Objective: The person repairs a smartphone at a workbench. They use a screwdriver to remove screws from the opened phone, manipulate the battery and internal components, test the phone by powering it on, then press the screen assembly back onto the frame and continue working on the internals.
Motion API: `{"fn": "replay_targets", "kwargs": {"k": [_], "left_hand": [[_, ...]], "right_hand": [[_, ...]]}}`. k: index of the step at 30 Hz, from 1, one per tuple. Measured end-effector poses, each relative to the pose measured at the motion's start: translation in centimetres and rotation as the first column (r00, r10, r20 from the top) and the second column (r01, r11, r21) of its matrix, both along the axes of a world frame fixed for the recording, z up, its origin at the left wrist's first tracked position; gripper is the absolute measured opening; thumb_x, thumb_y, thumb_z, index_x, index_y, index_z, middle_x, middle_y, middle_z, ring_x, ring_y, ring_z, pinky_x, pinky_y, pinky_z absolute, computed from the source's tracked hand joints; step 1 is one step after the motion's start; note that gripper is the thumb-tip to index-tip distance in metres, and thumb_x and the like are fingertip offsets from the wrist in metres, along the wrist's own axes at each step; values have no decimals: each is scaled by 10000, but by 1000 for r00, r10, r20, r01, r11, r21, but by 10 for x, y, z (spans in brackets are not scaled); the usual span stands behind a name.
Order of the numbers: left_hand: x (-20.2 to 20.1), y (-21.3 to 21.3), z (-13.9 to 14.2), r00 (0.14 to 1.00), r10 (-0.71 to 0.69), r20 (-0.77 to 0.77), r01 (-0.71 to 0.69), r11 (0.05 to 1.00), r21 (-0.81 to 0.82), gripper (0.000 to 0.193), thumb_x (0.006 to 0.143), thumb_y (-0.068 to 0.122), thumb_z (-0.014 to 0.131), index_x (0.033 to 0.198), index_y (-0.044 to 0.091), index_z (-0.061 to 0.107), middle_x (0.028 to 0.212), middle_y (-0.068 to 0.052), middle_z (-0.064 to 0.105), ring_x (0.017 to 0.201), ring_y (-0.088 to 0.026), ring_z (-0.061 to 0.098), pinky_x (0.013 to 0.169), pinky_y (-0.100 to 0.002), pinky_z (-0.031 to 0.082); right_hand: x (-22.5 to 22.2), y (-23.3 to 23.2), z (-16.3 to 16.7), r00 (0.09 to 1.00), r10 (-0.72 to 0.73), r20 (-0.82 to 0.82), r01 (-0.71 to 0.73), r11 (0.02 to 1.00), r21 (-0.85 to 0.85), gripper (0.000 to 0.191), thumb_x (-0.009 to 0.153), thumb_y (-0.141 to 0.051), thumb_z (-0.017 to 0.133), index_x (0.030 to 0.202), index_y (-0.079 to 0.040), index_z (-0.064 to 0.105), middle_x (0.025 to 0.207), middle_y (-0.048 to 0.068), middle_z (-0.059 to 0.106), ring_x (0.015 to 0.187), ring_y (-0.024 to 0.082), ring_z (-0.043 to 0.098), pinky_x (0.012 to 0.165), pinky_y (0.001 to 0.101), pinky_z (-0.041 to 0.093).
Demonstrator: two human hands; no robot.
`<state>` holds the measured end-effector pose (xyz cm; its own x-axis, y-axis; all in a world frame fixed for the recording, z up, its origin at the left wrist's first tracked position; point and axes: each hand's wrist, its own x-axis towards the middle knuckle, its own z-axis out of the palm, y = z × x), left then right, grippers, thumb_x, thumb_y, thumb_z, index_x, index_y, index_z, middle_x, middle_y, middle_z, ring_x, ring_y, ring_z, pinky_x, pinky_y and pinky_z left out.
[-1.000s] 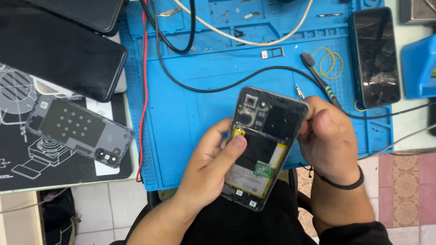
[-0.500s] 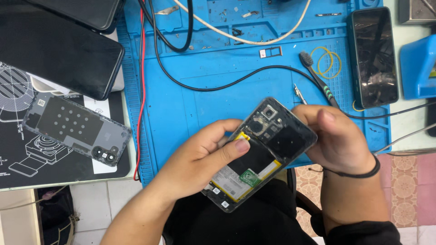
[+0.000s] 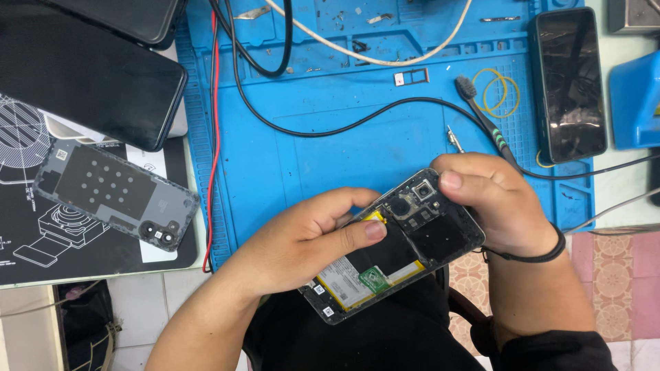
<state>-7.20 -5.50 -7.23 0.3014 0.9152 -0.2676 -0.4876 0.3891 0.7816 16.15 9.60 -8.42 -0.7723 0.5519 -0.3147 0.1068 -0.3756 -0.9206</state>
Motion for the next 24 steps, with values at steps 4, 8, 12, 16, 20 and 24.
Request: {"fn": "replay_targets", "kwargs": {"k": [4, 8, 12, 16, 20, 24], "left_hand": [[1, -1, 1, 996, -50, -78, 50, 999, -1, 365, 1041, 168, 620, 1338, -43, 606, 1082, -52, 716, 986, -76, 653, 848, -240, 542], [3, -2, 4, 990, -83, -111, 86, 996, 15, 375, 1042, 176, 616, 1347, -41, 608, 1095, -46, 722, 1001, -70, 657, 859, -230, 548], [8, -1, 7, 998, -47, -51, 48, 999, 16, 372, 1057, 177, 607, 1356, -45, 592, 1110, -49, 710, 1017, -69, 648, 879, -233, 544], [5, 0, 10, 996, 44, -78, -41, 998, 48, 365, 1070, 172, 593, 1362, -48, 590, 1109, -64, 713, 1005, -70, 652, 872, -232, 545], [4, 3, 12, 962, 262, -73, -259, 965, 50, 384, 1067, 159, 577, 1390, -48, 556, 1119, -86, 722, 979, -105, 686, 840, -247, 563], [12, 9, 10, 862, 506, -42, -502, 862, 73, 443, 1076, 164, 554, 1469, -21, 466, 1135, -113, 722, 1002, -132, 689, 855, -260, 570]], "right_hand": [[-4, 2, 0, 995, 59, -76, -64, 996, -66, 425, 999, -328, 546, 725, -4, 554, 700, 60, 535, 648, 148, 475, 581, 309, 376], [-6, 1, 2, 988, 102, -112, -107, 994, -37, 433, 1007, -297, 569, 704, 11, 540, 711, 102, 535, 677, 185, 489, 626, 335, 407], [-7, 2, 2, 996, 66, -61, -67, 998, -15, 427, 1026, -307, 563, 736, 6, 547, 732, 88, 541, 685, 176, 483, 625, 331, 405], [-10, 3, 1, 982, -30, -186, 9, 994, -108, 528, 1079, -465, 465, 895, 9, 606, 829, 106, 650, 743, 157, 587, 673, 290, 461], [-20, -14, 2, 924, -163, -347, 125, 984, -131, 575, 1083, -505, 424, 1130, 37, 608, 1108, 145, 704, 1050, 194, 662, 970, 331, 505], [-33, -50, 4, 943, -100, -319, 111, 994, 18, 535, 1080, -236, 581, 1503, 36, 399, 1377, 170, 609, 1230, 229, 600, 1046, 377, 484]]}}
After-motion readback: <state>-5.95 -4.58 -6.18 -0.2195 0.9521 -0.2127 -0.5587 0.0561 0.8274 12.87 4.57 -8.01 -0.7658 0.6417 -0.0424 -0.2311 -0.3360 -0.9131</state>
